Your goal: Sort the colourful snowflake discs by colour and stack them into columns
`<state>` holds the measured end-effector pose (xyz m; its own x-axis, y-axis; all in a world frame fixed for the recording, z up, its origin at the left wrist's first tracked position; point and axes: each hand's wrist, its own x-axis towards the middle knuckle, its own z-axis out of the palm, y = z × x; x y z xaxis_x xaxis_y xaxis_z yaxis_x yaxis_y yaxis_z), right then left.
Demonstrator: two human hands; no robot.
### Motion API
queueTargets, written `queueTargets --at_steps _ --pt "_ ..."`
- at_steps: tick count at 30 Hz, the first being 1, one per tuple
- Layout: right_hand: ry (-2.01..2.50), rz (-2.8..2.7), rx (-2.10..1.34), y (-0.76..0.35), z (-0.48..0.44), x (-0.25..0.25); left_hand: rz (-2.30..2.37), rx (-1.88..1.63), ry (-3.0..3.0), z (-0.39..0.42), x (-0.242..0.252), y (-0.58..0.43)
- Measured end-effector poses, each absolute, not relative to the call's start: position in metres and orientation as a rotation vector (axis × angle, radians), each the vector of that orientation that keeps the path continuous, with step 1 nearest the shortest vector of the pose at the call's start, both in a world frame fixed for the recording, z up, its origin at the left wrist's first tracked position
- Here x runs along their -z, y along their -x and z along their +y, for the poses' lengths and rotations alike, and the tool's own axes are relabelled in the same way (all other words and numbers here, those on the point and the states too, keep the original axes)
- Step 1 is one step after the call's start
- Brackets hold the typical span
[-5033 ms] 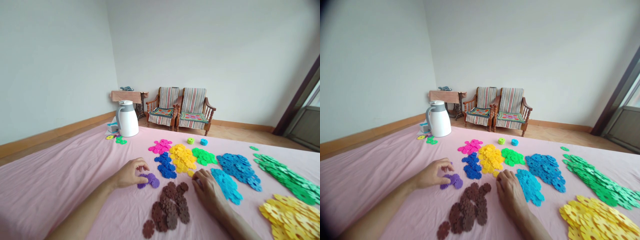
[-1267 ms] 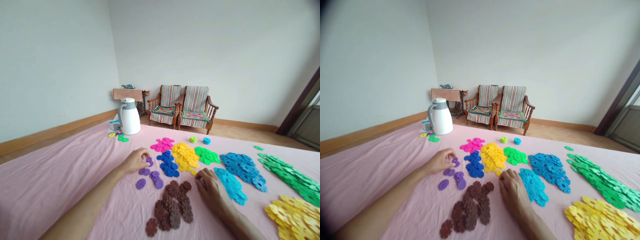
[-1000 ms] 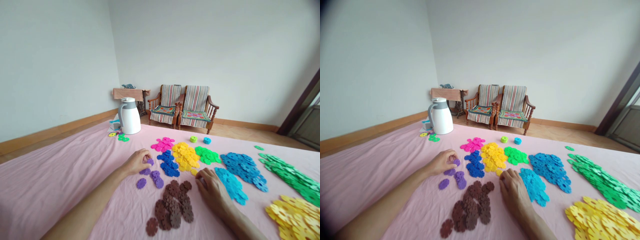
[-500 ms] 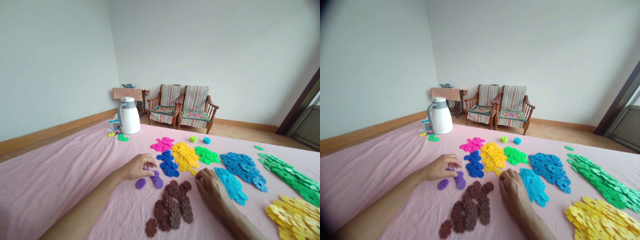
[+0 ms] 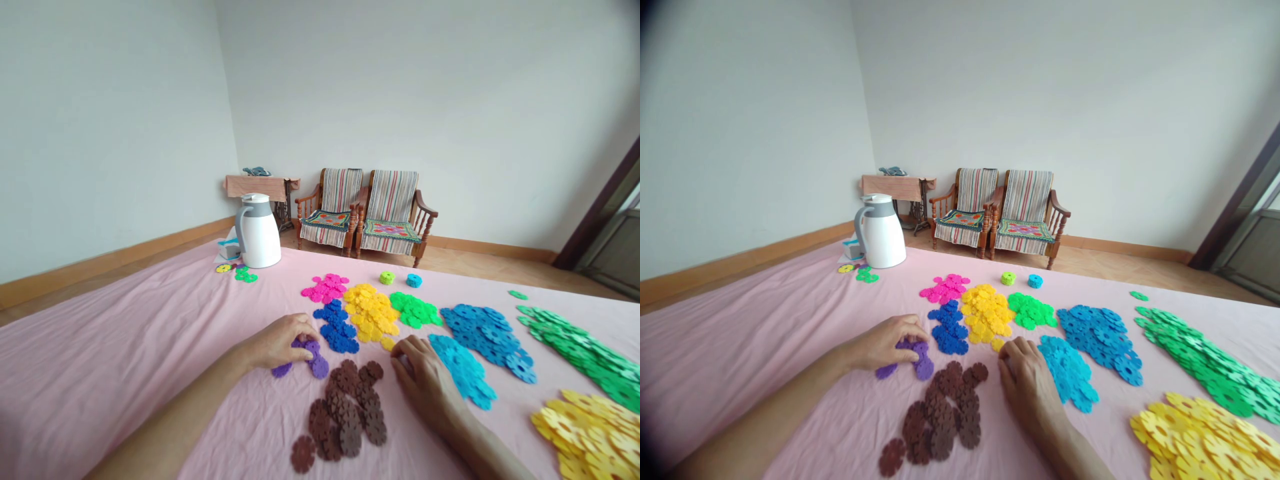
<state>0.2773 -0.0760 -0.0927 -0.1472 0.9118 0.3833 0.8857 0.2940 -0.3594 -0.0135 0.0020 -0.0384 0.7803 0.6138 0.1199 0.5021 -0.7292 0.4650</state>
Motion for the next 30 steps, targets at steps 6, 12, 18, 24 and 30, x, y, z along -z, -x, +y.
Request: queueTargets --at_steps 6,12,18,24,30 --pt "1.601 -2.036 -0.06 -0.277 -0.076 0.093 0.826 -0.43 -2.553 0.002 0.041 0.012" --pt "1.604 -2.038 -0.045 -0.276 -0.076 0.091 1.055 -0.759 -2.426 0.016 0.045 0.021" --pt "1.596 -2.037 -0.028 -0.275 -0.076 0.09 1.268 -0.788 -2.398 0.031 0.055 0.033" --pt "1.591 -2.038 -0.014 -0.276 -0.076 0.091 1.204 -0.697 -2.456 0.027 0.056 0.03" --pt "1.579 -2.043 -0.026 -0.277 -0.075 0.091 1.211 -0.656 -2.499 0.027 0.058 0.029"
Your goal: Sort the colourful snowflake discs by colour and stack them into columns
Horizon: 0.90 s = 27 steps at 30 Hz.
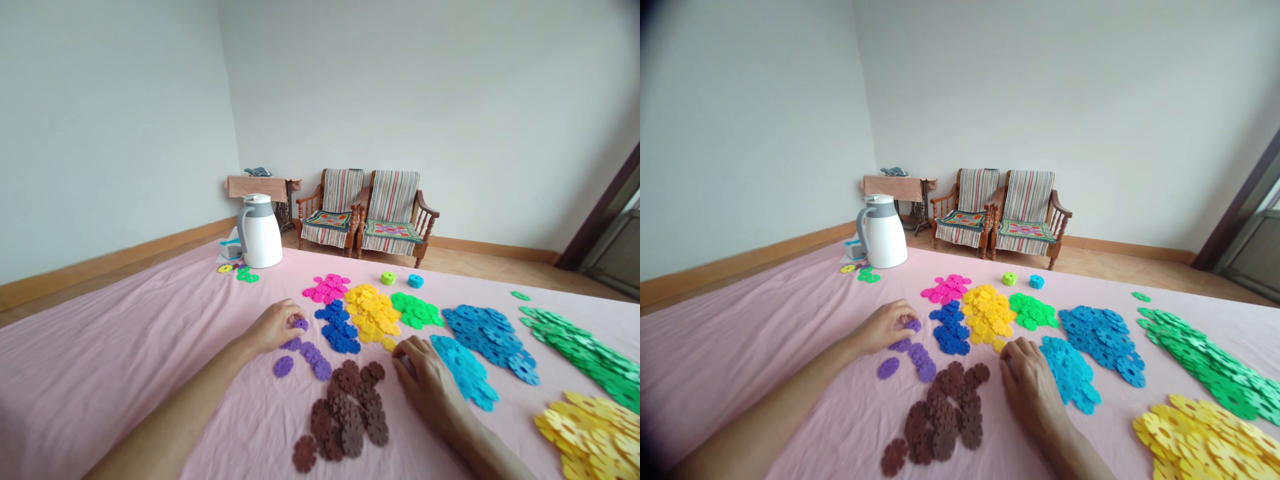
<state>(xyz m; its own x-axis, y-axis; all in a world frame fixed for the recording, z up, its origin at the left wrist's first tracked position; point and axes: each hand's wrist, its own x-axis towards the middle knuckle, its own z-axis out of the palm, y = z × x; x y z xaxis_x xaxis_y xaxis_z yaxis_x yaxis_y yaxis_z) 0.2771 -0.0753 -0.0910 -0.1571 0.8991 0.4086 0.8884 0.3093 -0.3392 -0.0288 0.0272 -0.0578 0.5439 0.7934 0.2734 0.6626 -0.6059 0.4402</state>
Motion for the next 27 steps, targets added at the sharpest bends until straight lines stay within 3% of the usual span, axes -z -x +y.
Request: queueTargets --at_steps 8,16,27 --pt "1.604 -2.049 -0.065 -0.278 -0.075 0.093 1.189 -0.685 -2.435 0.029 0.052 0.036" --pt "1.576 -2.037 -0.015 -0.278 -0.075 0.092 1.04 -0.248 -2.375 0.021 0.035 0.061" --pt "1.571 -2.033 -0.035 -0.278 -0.075 0.093 1.092 -0.269 -2.454 0.02 0.04 0.052"
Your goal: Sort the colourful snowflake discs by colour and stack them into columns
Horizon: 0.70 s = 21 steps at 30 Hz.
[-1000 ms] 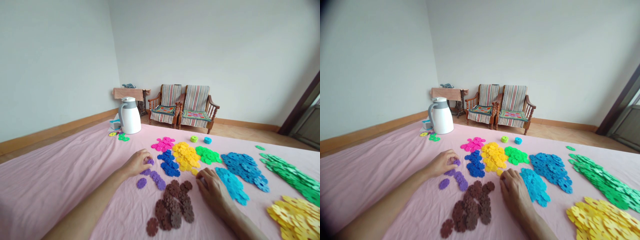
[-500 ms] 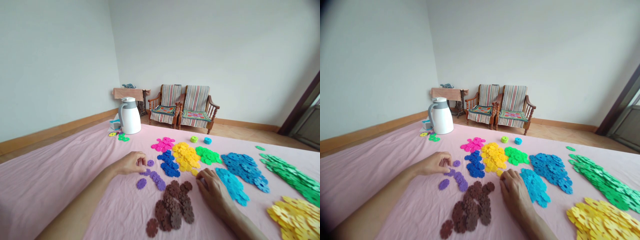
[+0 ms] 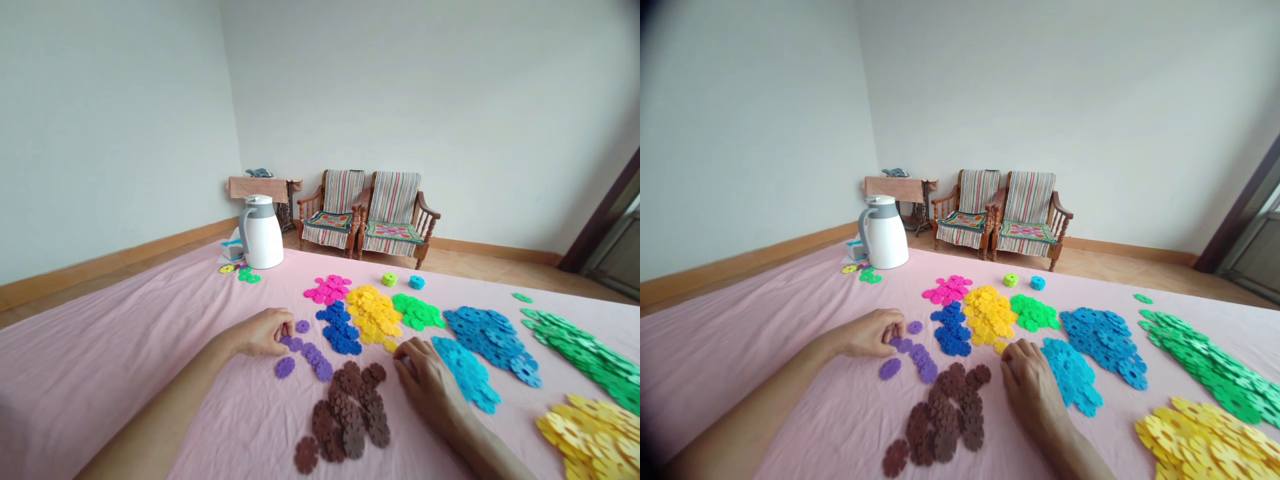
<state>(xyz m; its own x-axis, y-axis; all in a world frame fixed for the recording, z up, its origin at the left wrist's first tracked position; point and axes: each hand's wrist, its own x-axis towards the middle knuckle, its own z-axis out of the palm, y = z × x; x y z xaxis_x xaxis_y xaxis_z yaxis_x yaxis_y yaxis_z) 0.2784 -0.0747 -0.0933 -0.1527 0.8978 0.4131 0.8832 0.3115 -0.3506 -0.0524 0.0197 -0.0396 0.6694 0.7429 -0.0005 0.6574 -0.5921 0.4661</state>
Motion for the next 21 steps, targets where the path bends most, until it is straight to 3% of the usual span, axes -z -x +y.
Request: queueTargets --at_steps 10,21 --pt "1.557 -2.032 0.017 -0.277 -0.076 0.092 1.17 -0.814 -2.485 0.025 0.043 0.035" --pt "1.601 -2.047 -0.023 -0.276 -0.076 0.09 1.127 -0.741 -2.541 0.024 0.052 0.026"
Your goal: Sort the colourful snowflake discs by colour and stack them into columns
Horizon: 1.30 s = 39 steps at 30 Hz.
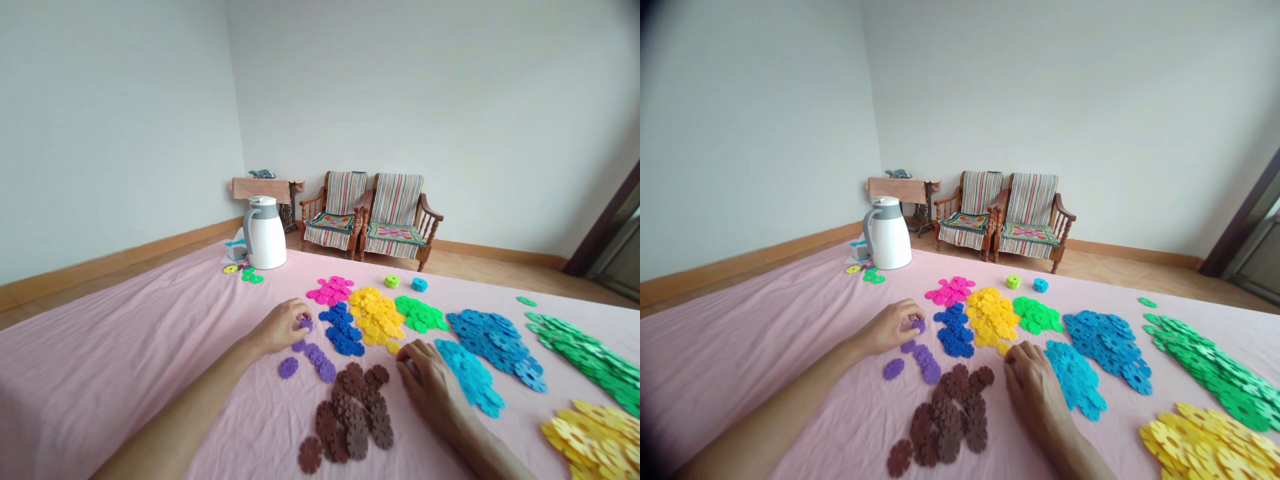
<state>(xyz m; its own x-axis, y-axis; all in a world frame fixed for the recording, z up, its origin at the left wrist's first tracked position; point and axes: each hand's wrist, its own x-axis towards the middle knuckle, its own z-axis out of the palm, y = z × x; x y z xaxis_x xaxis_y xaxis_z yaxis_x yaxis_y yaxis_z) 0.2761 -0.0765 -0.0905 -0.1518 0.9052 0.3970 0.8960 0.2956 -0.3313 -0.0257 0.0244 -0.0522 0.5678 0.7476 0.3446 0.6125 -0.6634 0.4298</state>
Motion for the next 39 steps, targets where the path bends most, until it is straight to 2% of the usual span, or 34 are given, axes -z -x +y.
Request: queueTargets --at_steps 8,14,21,29,34,39 --pt "1.613 -2.054 -0.033 -0.277 -0.076 0.092 1.141 -0.665 -2.552 0.026 0.057 0.025" --pt "1.619 -2.059 -0.05 -0.278 -0.075 0.093 1.162 -0.731 -2.482 0.024 0.047 0.032" --pt "1.613 -2.059 -0.066 -0.278 -0.075 0.094 1.097 -0.411 -2.481 0.016 0.037 0.044" --pt "1.61 -2.054 -0.052 -0.278 -0.075 0.093 1.185 -0.301 -2.562 0.01 0.041 0.035" --pt "1.613 -2.053 -0.037 -0.278 -0.075 0.093 1.198 -0.325 -2.589 0.009 0.043 0.034" --pt "1.603 -2.054 -0.027 -0.278 -0.074 0.095 1.222 -0.547 -2.534 0.016 0.041 0.036"
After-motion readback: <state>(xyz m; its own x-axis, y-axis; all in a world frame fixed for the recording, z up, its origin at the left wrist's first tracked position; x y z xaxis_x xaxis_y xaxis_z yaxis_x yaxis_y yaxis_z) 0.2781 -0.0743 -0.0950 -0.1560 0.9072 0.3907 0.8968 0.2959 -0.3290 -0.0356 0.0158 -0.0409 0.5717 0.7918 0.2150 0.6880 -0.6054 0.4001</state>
